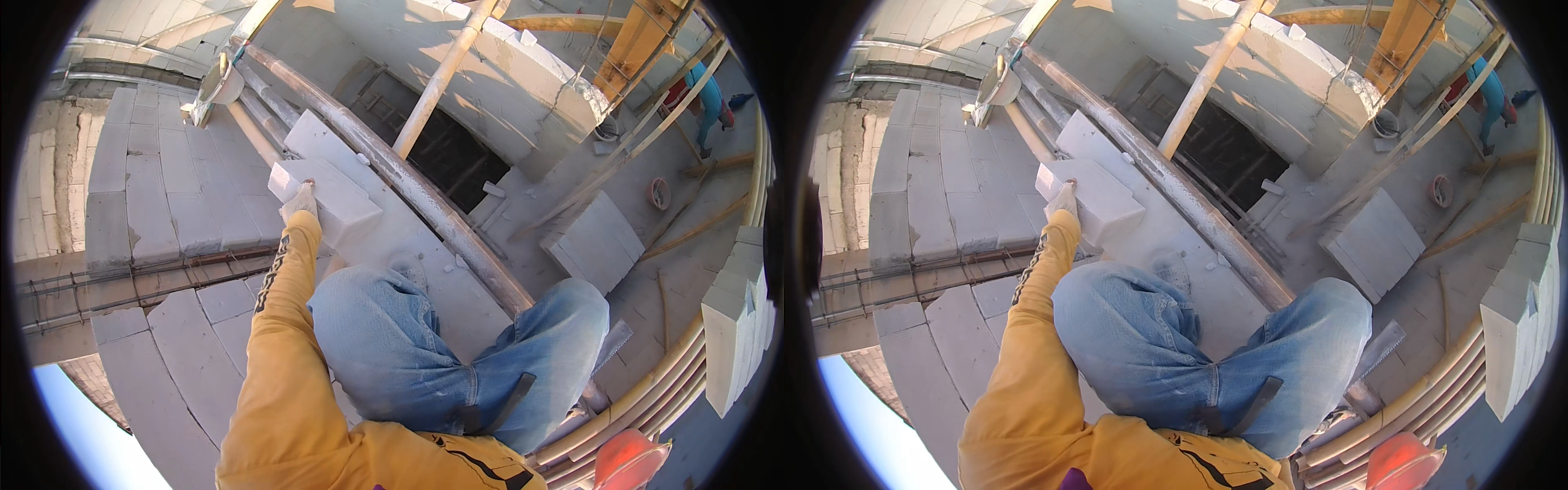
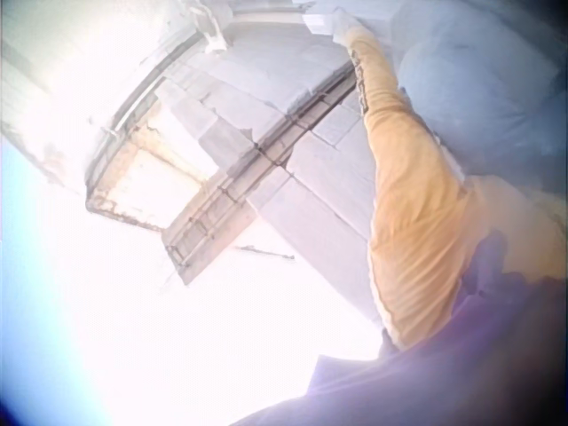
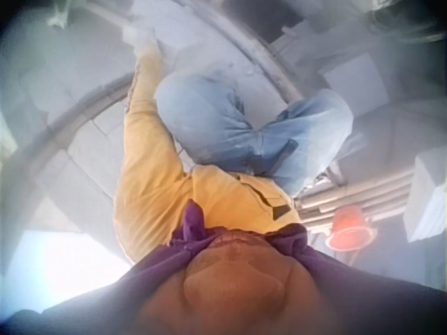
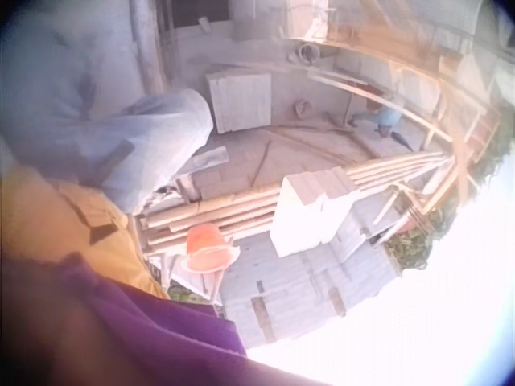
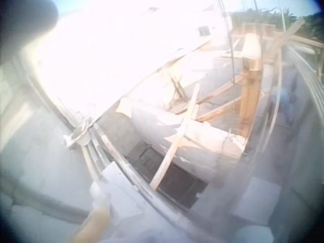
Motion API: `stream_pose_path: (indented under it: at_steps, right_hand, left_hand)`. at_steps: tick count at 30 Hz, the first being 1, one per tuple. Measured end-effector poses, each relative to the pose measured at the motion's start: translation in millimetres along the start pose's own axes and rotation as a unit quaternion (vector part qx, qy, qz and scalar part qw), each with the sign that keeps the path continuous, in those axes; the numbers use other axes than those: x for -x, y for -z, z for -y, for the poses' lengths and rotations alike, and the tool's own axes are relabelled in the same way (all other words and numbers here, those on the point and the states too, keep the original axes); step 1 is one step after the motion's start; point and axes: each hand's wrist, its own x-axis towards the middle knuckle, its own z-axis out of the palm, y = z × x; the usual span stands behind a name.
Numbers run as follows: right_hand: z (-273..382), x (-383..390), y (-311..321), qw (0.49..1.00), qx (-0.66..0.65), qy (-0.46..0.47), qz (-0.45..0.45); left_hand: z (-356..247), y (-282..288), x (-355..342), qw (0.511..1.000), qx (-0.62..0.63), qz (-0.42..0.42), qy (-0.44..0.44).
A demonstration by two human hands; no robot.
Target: The person applies mortar to a wall using a trowel, places a large white tile onto the mortar, and then measures and saws a smaller piece of tile before placing it.
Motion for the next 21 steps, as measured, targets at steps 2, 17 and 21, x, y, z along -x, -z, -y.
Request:
stream_pose_path:
  at_steps: [2,17,21]
  right_hand:
    - [5,-3,-3,1.0,-0.011,-0.008,-0.007]
    - [33,58,19,0.99,-0.096,-0.105,0.003]
    - [34,77,-6,0.984,-0.12,-0.127,-0.019]
  left_hand:
    - [-27,-8,19,0.998,-0.053,-0.015,-0.005]
    - [-69,-76,31,0.988,-0.063,0.1,-0.099]
    - [-71,-90,46,0.981,-0.085,0.112,-0.137]
